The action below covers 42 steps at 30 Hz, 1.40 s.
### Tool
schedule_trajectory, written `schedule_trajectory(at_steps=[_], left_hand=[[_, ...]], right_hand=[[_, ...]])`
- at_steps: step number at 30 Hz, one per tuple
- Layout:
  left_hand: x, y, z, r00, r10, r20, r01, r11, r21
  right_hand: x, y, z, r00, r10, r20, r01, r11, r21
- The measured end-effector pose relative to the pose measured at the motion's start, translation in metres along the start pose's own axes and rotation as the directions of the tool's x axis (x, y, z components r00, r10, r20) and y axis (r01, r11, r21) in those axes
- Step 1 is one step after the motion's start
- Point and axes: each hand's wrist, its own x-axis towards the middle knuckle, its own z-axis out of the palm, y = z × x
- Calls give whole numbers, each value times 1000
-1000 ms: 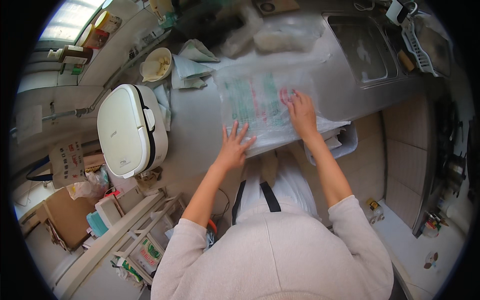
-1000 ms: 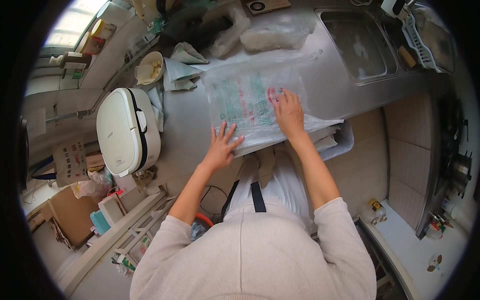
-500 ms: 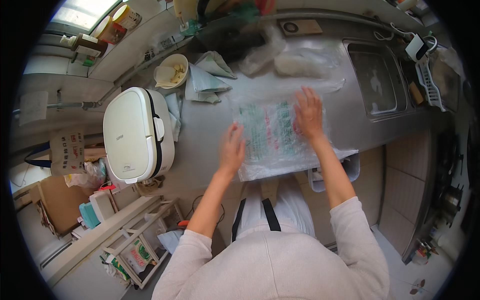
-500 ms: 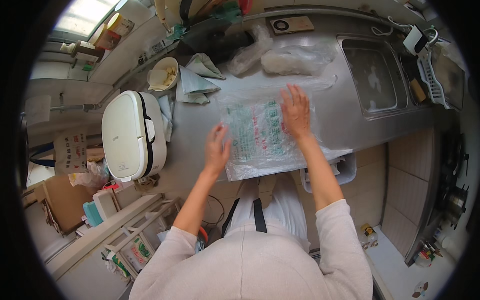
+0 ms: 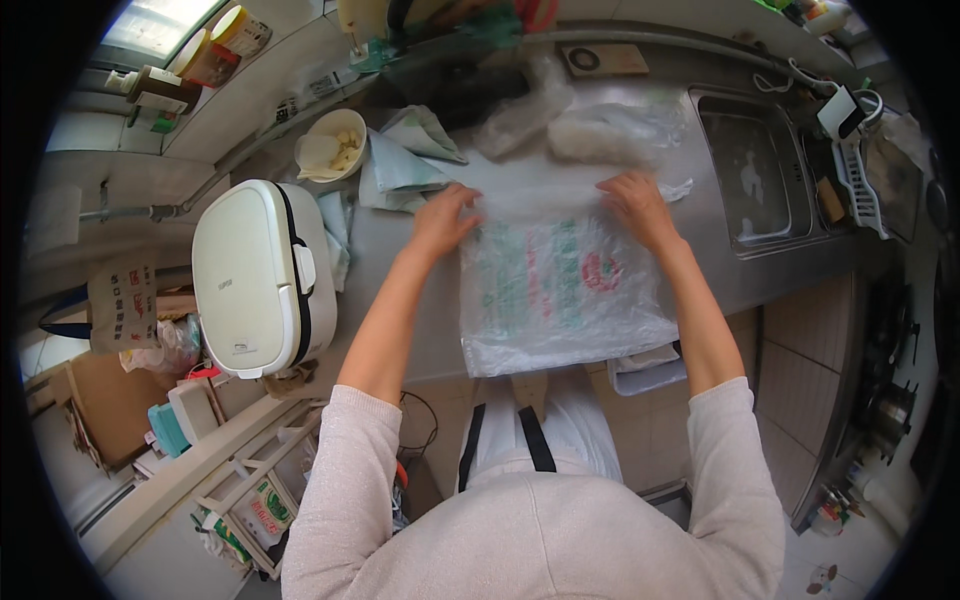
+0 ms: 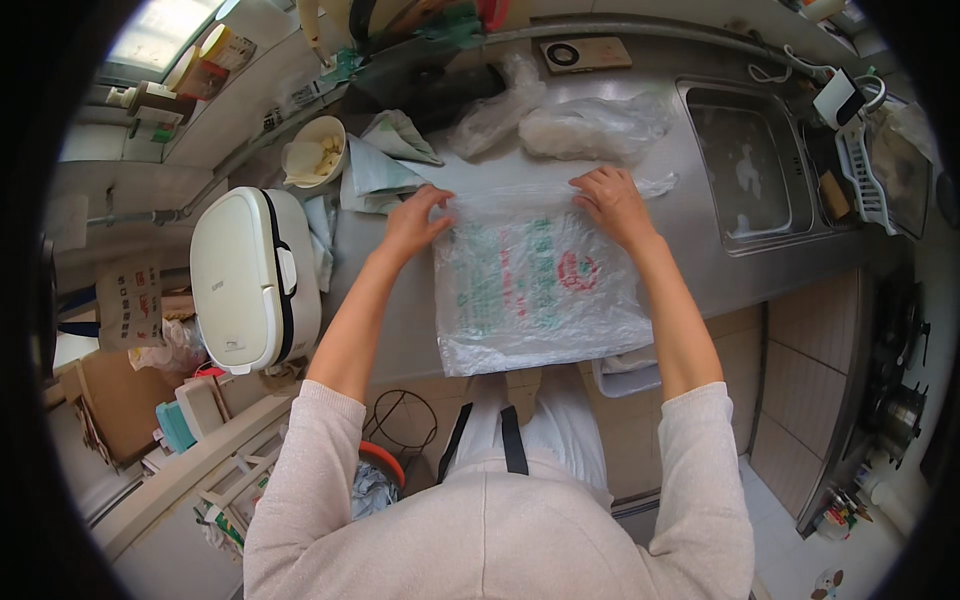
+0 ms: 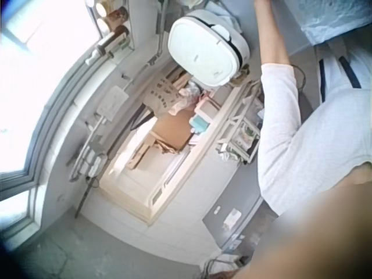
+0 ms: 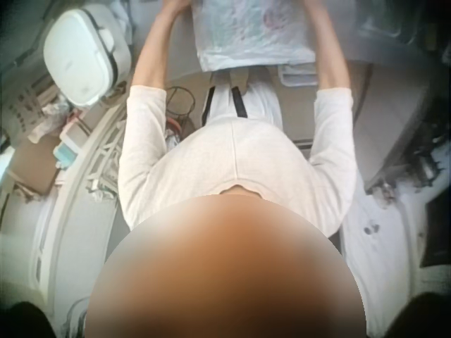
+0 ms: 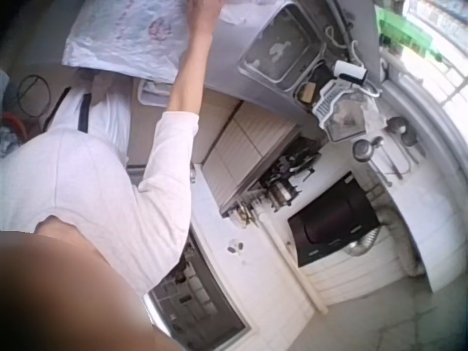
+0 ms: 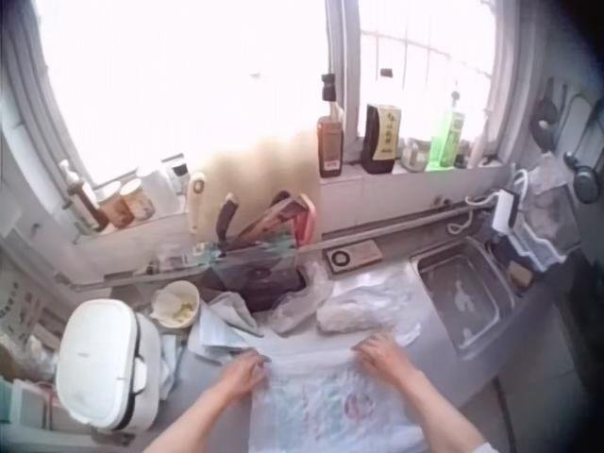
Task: The person folds a light blue plastic bag into a compact square on a kitchen counter. They then unfold a larger transparent plastic bag, fold it into a smaller rectangle, and place it on the counter.
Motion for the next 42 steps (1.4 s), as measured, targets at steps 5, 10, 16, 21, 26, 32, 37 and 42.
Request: schedule_trajectory(at_steps=[5,10,16,21,26,32,37,42], left_hand=[[1,4,2,996,92,1,-92,985,147],[-4,6,4,942,320,-98,-299,936,185],[-7,-9,10,962,271,-42,-252,932,260],[-6,-8,5,989,148,19,-147,948,282],[-1,-20,11,992,98,-75,-69,945,319],[3,3,9,989,41,-139,37,857,513],[-11,18,33,928,207,-311,-128,958,256],[-32,21,67,941,273,-201,-241,955,171]], right_hand=[[-6,-6,9,989,-138,46,143,980,-135],[-4,-29,12,982,-180,51,184,979,-85],[-24,-14,24,983,-18,181,-1,994,106],[-9,7,21,887,238,396,-331,925,186],[7,35,24,820,349,454,-467,866,179],[18,32,28,760,517,393,-490,854,-176],[25,-1,28,915,382,126,-301,859,-414],[13,-91,92,988,-84,-129,85,996,1]])
